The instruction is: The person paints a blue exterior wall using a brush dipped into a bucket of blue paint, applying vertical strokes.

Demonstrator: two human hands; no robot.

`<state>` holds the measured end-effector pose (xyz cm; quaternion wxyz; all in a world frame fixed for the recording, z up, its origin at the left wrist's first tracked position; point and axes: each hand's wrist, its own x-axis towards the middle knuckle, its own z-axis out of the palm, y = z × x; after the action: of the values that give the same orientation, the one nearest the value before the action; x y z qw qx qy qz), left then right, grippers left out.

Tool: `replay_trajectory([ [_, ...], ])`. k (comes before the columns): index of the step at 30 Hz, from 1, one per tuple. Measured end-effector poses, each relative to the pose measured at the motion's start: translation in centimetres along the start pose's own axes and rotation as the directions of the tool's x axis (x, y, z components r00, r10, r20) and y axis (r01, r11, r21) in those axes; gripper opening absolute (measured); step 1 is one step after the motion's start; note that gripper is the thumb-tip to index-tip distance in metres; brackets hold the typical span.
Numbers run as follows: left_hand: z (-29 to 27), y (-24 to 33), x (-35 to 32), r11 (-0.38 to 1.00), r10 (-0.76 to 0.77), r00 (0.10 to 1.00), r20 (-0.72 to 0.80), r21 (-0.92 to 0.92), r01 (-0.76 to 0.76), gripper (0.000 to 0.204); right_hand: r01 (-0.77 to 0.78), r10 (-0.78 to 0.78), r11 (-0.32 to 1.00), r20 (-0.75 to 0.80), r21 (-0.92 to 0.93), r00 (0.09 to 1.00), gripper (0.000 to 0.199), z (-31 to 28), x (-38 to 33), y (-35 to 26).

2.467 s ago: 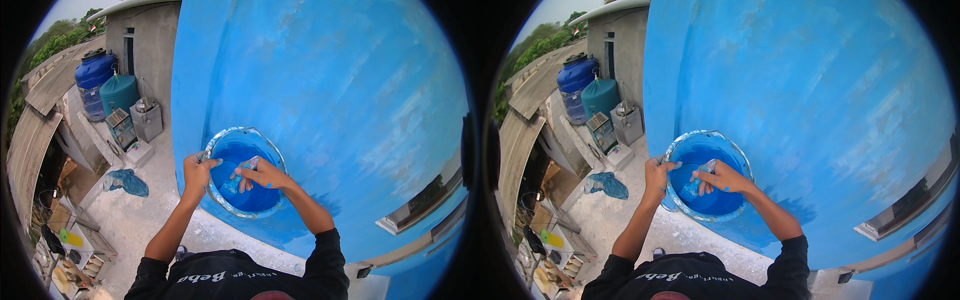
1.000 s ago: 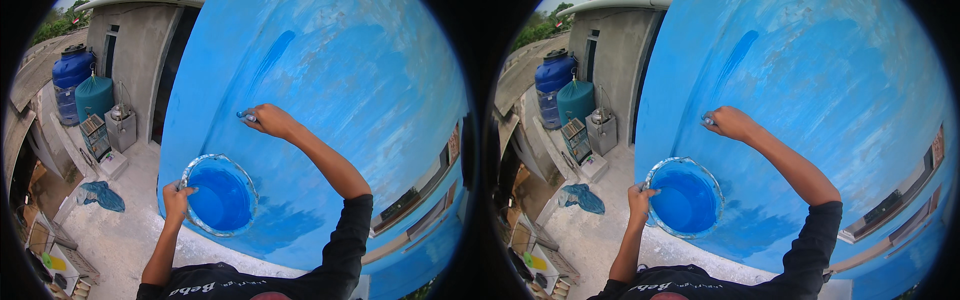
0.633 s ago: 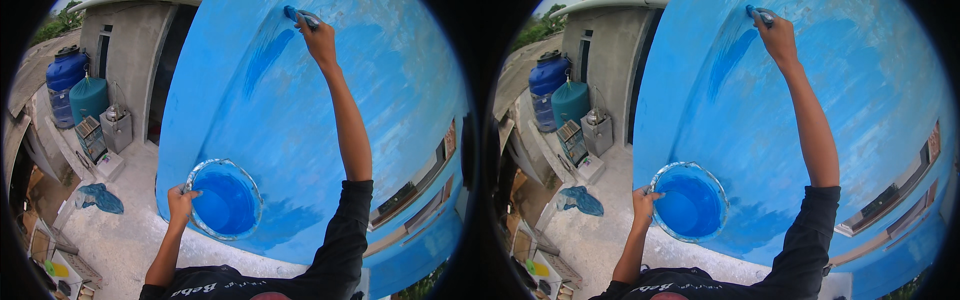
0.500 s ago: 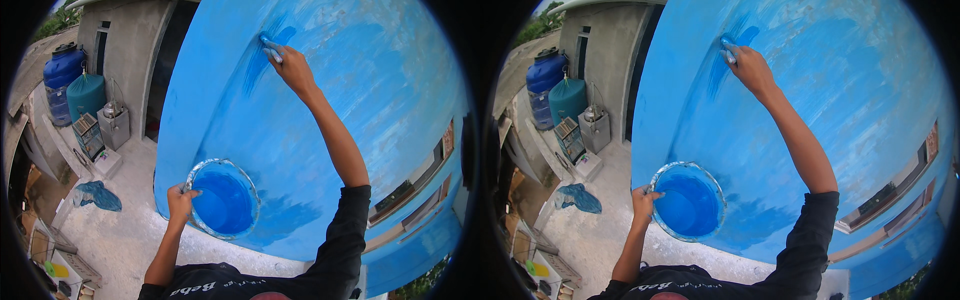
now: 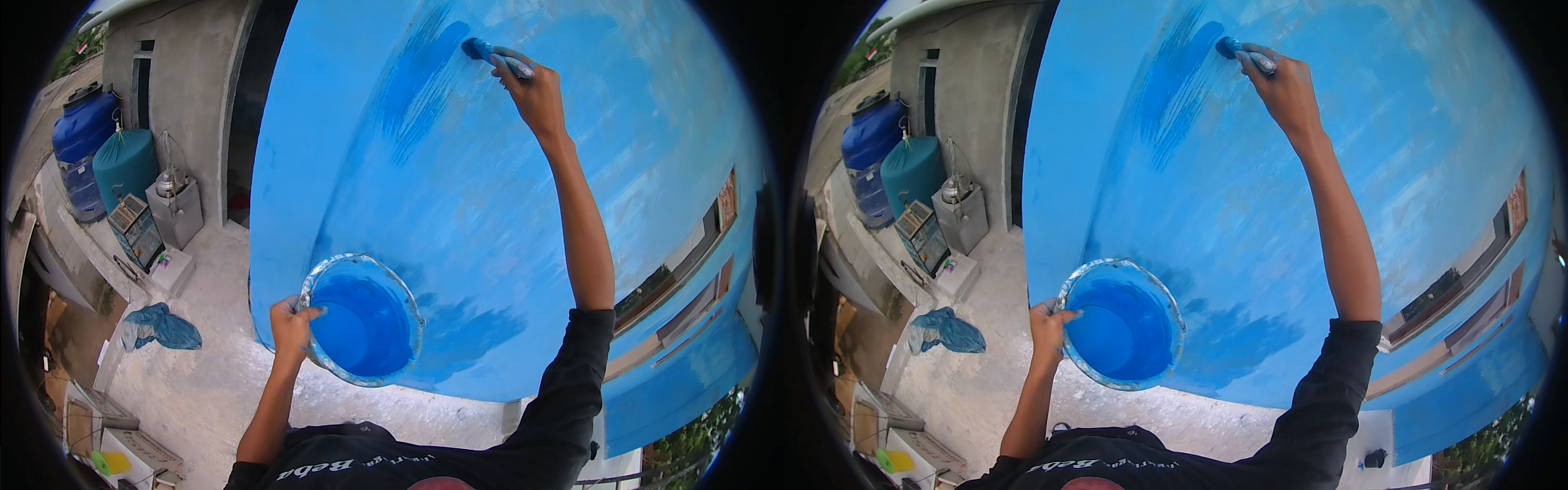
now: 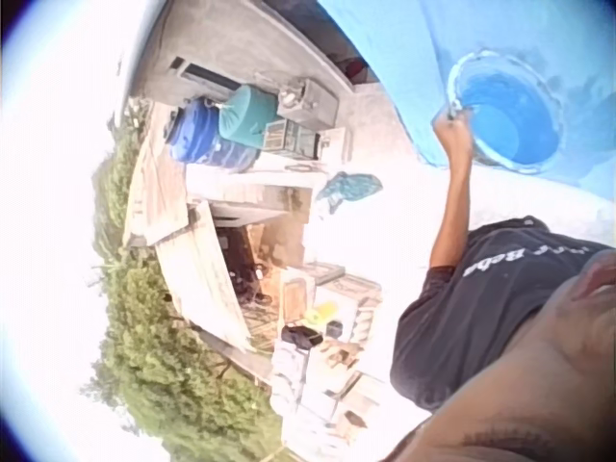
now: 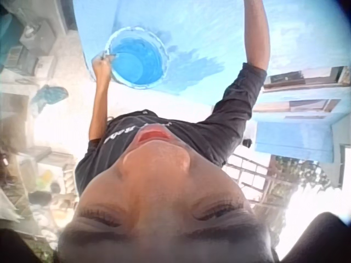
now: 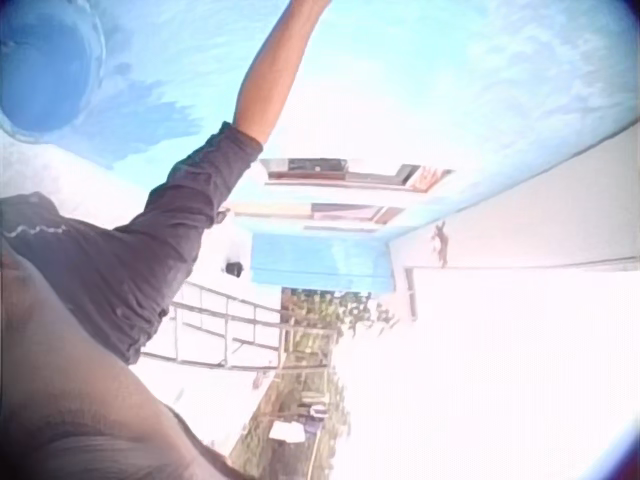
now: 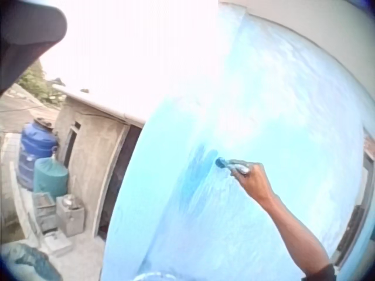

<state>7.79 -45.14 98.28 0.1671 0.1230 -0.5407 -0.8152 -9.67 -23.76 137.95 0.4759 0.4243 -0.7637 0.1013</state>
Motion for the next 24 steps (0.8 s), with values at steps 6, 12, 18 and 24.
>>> replay_trajectory([
  [6, -0.7, -0.5, 0.5, 0.999, -0.034, 0.997, 0.067, 0.017, 0.033, 0.005, 0.229, -0.251, 0.915, -0.024, -0.333, 0.968, 0.027, 2.4, -1.8, 0.5],
  [12, -0.9, -0.3, 0.8, 1.000, -0.023, 0.995, 0.092, -0.005, 0.023, 0.008, 0.271, -0.200, 0.962, 0.608, -0.026, 0.769, 0.032, 10.9, -14.9, -5.5],
  [18, -1.6, 0.1, 0.7, 0.998, -0.055, 0.995, 0.078, -0.023, 0.057, 0.010, -0.126, 0.113, 0.992, 0.548, -0.013, 0.829, 0.029, 5.6, -7.1, -4.9],
  [24, -1.4, -0.7, 0.5, 0.998, -0.059, 0.997, 0.052, 0.009, 0.059, 0.011, 0.084, -0.105, 0.975, -0.095, -0.204, 0.990, 0.029, -0.9, 0.4, 2.4],
])
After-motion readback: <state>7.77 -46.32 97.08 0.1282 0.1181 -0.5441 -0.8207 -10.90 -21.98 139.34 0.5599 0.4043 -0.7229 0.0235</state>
